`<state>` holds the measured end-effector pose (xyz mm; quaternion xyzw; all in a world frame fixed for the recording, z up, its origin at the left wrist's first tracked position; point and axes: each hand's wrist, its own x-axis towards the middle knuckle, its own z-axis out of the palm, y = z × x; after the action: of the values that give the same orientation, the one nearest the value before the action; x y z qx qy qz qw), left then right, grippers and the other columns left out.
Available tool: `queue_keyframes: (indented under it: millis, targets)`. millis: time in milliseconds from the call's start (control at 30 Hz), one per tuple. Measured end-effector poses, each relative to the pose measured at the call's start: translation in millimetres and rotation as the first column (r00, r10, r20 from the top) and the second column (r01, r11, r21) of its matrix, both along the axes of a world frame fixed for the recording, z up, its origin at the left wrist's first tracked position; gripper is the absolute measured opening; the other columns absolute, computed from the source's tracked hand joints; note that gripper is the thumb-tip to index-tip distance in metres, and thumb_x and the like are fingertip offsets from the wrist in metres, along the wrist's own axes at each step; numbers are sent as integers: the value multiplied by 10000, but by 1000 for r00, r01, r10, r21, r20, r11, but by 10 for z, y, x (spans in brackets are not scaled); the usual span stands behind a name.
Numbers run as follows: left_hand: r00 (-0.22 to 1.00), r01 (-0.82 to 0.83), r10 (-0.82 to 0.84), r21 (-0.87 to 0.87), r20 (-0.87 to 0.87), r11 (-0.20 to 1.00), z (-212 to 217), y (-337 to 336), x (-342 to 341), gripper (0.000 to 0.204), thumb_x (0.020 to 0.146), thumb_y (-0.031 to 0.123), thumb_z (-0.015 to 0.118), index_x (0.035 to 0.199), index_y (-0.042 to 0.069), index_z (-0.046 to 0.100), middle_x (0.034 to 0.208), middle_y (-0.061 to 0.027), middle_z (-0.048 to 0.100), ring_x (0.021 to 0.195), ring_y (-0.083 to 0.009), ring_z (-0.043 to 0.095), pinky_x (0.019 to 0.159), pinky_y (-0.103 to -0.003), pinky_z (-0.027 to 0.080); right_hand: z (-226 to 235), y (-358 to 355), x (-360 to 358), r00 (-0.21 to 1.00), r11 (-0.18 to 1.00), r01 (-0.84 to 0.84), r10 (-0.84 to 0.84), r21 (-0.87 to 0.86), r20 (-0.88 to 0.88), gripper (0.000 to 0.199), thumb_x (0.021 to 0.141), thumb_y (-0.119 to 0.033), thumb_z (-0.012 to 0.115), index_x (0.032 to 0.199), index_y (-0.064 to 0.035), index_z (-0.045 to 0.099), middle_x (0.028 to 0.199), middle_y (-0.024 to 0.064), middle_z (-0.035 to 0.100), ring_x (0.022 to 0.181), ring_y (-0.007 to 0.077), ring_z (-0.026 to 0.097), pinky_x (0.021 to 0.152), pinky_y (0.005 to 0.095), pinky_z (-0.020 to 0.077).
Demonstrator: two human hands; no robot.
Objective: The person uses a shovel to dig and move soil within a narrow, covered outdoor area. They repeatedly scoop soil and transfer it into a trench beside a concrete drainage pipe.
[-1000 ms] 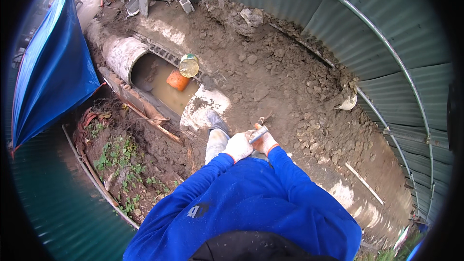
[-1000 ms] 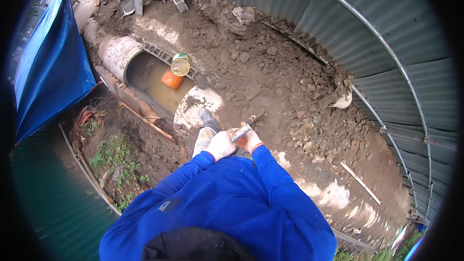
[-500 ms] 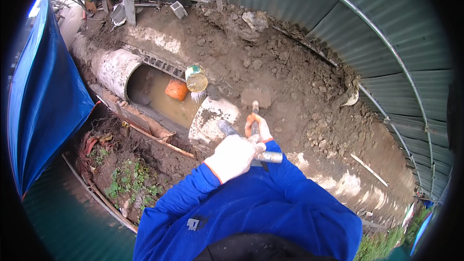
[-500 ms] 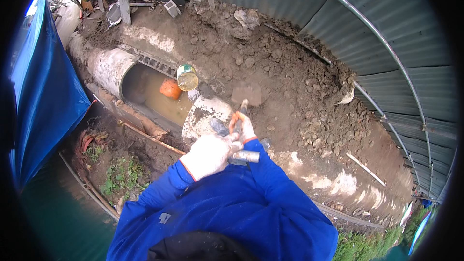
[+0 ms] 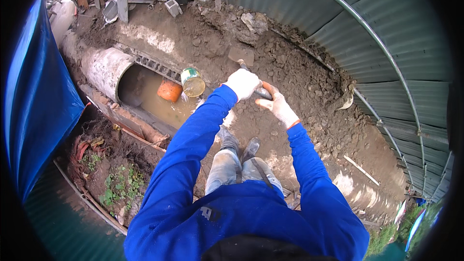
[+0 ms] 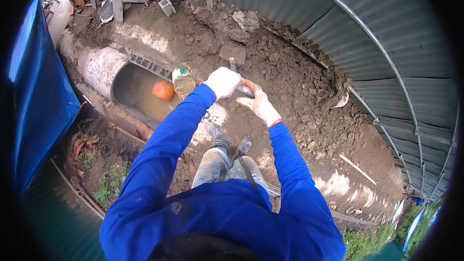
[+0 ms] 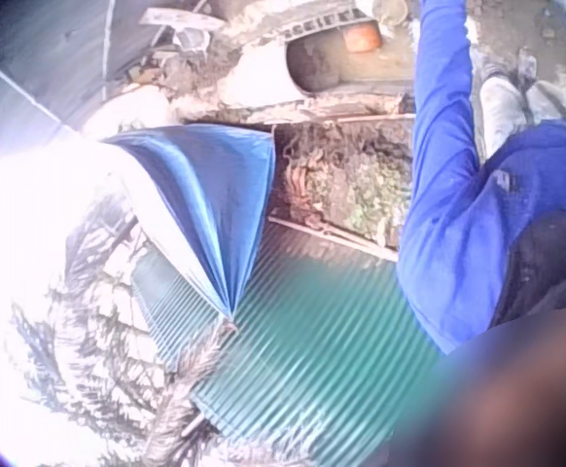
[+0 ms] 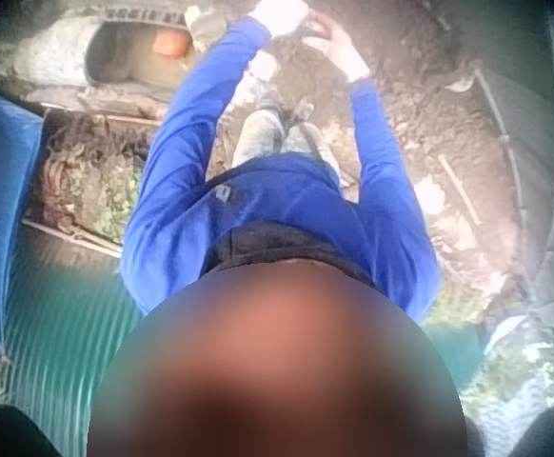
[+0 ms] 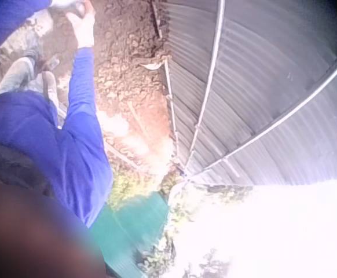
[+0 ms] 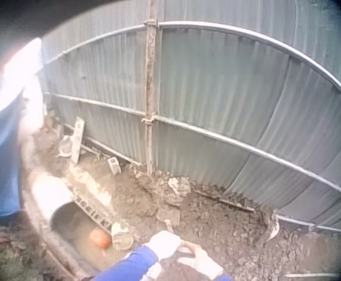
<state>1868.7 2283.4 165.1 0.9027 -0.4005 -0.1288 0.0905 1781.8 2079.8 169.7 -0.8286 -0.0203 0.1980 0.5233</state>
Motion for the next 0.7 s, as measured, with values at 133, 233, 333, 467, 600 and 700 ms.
queue_keyframes:
  millis: [133, 233, 333, 467, 600, 700]
  targets:
    - [989, -146, 144, -104, -34, 984, -158, -114, -112, 125, 854, 156, 652, 939, 101, 727, 889, -122, 748, 864, -326, 743, 791, -443, 568, 116, 129, 223, 960, 730, -126, 259, -672, 102, 644, 785, -341, 819, 1303, -18, 615, 1301, 223, 649, 1224, 355, 634, 1021, 430, 533]
    - [978, -193, 185, -82, -96, 978, -195, -117, -97, 137, 849, 166, 653, 930, 83, 725, 848, -132, 743, 865, -326, 737, 779, -444, 547, 96, 377, 489, 954, 548, -123, 294, -827, 53, 357, 817, -286, 751, 1072, -54, 660, 1124, 200, 729, 1099, 370, 701, 913, 474, 569]
    - [984, -175, 178, -87, 22, 981, -176, -29, -18, 163, 836, 214, 663, 919, 91, 730, 868, -139, 751, 844, -330, 736, 784, -428, 529, 86, 528, 695, 975, 555, -195, 197, -809, -99, 344, 859, -326, 700, 1069, -54, 676, 1027, 200, 751, 1000, 368, 738, 866, 493, 583]
    - [924, -381, 383, -69, 18, 922, -70, 131, 64, 220, 792, 309, 689, 897, 127, 756, 880, -135, 757, 846, -330, 742, 784, -436, 534, 129, 628, 805, 969, 604, -217, 229, -767, -94, 384, 885, -367, 649, 1106, -58, 700, 982, 210, 765, 944, 397, 747, 841, 514, 587]
    - [932, -357, 356, -7, -63, 934, 15, 201, 200, 244, 837, 292, 664, 965, 116, 774, 938, -168, 752, 908, -353, 738, 829, -476, 576, 193, 671, 886, 953, 631, -245, 296, -736, -64, 341, 846, -281, 665, 1110, -75, 731, 989, 198, 766, 964, 372, 747, 848, 496, 588]
    - [957, -291, 291, -44, -8, 956, 46, 222, 429, 231, 854, 256, 652, 995, 119, 773, 941, -160, 749, 920, -353, 731, 823, -476, 572, 251, 691, 1063, 956, 617, -213, 292, -758, -32, 297, 844, -221, 652, 1071, -66, 764, 1005, 189, 773, 991, 346, 754, 856, 469, 601]
